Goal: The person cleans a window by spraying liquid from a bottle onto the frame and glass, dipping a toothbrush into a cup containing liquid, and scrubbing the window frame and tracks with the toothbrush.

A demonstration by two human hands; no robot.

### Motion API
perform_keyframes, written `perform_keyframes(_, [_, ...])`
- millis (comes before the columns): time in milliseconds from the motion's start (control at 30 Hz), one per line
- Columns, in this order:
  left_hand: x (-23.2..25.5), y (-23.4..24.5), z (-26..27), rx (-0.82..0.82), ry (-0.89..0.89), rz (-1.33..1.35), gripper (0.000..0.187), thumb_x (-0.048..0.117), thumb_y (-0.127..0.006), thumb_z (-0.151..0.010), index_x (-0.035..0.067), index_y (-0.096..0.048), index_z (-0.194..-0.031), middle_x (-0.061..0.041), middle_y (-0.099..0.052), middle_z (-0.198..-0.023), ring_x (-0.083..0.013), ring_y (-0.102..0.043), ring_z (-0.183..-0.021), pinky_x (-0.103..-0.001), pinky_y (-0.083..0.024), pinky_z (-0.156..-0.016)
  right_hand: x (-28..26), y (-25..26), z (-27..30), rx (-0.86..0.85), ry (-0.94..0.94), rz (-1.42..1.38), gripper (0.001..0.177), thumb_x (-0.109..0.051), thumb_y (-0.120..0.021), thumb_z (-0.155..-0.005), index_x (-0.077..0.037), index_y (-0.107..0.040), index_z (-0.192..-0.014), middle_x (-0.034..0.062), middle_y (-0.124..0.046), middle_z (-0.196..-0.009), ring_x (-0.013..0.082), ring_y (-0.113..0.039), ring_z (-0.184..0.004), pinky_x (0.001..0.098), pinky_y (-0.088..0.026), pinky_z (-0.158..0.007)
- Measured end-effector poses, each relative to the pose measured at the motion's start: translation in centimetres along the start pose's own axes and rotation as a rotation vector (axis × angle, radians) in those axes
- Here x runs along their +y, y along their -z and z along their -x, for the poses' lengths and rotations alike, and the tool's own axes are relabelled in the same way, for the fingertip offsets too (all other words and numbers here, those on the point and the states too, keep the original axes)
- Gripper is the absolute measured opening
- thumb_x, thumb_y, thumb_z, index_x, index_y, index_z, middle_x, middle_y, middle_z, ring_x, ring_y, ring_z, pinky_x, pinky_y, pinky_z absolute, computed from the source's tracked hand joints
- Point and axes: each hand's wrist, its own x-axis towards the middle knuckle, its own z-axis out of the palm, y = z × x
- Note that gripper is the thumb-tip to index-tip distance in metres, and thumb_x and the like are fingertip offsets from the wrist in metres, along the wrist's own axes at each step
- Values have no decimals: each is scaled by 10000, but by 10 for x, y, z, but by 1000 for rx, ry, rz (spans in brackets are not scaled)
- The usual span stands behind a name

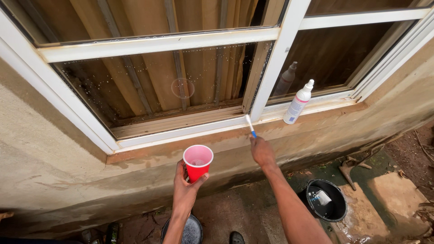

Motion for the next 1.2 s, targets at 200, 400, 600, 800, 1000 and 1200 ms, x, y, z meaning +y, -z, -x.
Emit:
perform_keyframes(200, [-2, -8, -4, 18, 16, -30, 867, 105, -864, -704, 71, -429, -1453, -139, -631, -1317, -241, -612, -1242, -409, -519, -1061, -13, -1, 8, -35, 5, -46, 524, -452, -404, -1058, -27, -707, -1009, 327, -693, -914, 543, -633, -922, 612, -488, -831])
perform_keyframes(400, [-2, -13, -5, 24, 63, -77, 942, 140, -879, -683, 90, -394, -1489, -138, -597, -1363, -252, -579, -1292, -442, -509, -1077, -17, 14, 8, -140, -206, -121, 533, -483, -365, -1084, -44, -666, -1050, 287, -736, -850, 483, -731, -830, 567, -552, -778])
perform_keyframes(600, [-5, -19, -7, 20, 19, -63, 892, 141, -880, -693, 70, -432, -1461, -142, -618, -1343, -249, -592, -1280, -430, -509, -1078, -7, 22, 4, -141, -162, -121, 488, -439, -387, -1063, -42, -668, -1103, 298, -728, -850, 476, -729, -839, 554, -561, -792])
perform_keyframes(800, [-8, -28, -8, 28, -1, -44, 862, 125, -877, -703, 63, -443, -1445, -134, -637, -1307, -237, -610, -1246, -405, -517, -1068, 7, 6, -2, -54, -15, -31, 550, -472, -427, -1069, 1, -701, -1008, 335, -683, -911, 542, -627, -921, 607, -480, -845])
perform_keyframes(1000, [-5, -40, -5, 5, 19, -5, 840, 111, -870, -697, 82, -457, -1427, -118, -652, -1278, -227, -625, -1223, -385, -531, -1039, 7, 34, 3, 56, 175, -112, 477, -413, -360, -1088, -26, -638, -1067, 319, -670, -798, 566, -595, -816, 639, -439, -753])
perform_keyframes(1200, [-4, -44, -2, -19, -14, -10, 801, 116, -877, -708, 76, -489, -1408, -119, -653, -1290, -227, -616, -1234, -390, -514, -1055, -4, 33, 27, -115, -101, -235, 394, -385, -329, -1107, -64, -557, -1087, 279, -624, -703, 530, -615, -687, 606, -460, -611])
